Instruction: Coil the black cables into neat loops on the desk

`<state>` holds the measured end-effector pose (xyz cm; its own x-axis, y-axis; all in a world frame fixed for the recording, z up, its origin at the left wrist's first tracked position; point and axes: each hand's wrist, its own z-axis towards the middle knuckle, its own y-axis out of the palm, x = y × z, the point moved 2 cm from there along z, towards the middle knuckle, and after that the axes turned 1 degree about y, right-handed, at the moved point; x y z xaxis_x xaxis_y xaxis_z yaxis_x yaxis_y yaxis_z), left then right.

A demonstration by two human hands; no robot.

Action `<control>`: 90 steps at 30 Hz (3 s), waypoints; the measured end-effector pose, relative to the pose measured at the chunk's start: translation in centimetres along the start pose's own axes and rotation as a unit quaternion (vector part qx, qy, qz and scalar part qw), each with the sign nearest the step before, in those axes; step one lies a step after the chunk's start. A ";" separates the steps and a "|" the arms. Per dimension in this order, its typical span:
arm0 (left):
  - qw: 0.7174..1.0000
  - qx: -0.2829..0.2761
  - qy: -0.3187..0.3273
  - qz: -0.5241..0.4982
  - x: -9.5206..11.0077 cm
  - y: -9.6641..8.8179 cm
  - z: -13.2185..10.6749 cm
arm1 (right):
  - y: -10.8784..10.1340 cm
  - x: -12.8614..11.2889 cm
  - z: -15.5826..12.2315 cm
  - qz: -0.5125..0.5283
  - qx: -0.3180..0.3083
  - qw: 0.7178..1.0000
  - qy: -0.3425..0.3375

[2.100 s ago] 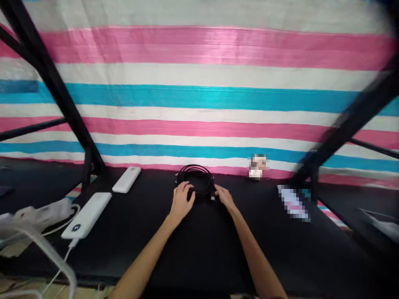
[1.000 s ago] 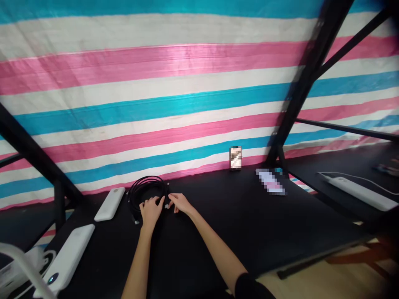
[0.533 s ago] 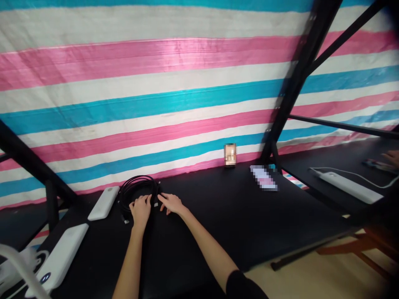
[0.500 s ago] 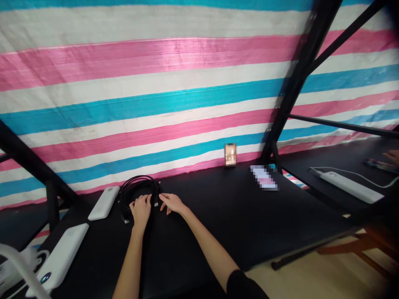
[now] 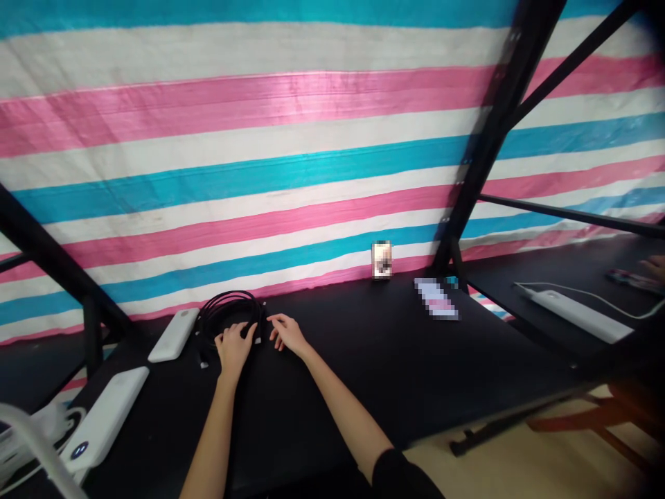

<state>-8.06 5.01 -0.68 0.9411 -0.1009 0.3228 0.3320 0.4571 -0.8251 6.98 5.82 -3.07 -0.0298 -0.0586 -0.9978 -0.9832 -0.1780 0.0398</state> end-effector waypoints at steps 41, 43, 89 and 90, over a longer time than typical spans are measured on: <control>0.878 0.475 0.008 -0.060 4.6 -13.0 -8.5 | -1.2 -0.6 -0.5 0.062 -0.090 0.993 0.049; 0.898 0.406 0.158 -0.061 6.2 -13.3 -10.9 | -1.8 -1.3 -1.2 0.108 -0.185 0.971 0.109; 0.932 -0.149 -0.029 -0.328 -0.2 -5.2 -12.9 | -4.6 -1.7 -1.6 0.187 -0.200 0.961 0.044; 0.936 -0.148 -0.016 -0.318 -0.2 -5.1 -12.9 | -4.7 -1.8 -1.7 0.190 -0.196 0.961 0.040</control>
<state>-9.11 -8.71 -2.51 0.5468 -0.2403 0.8020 0.8320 0.0482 -0.5527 11.97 5.12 -1.42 -0.3438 -0.2651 -0.9009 -0.7605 -0.4842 0.4327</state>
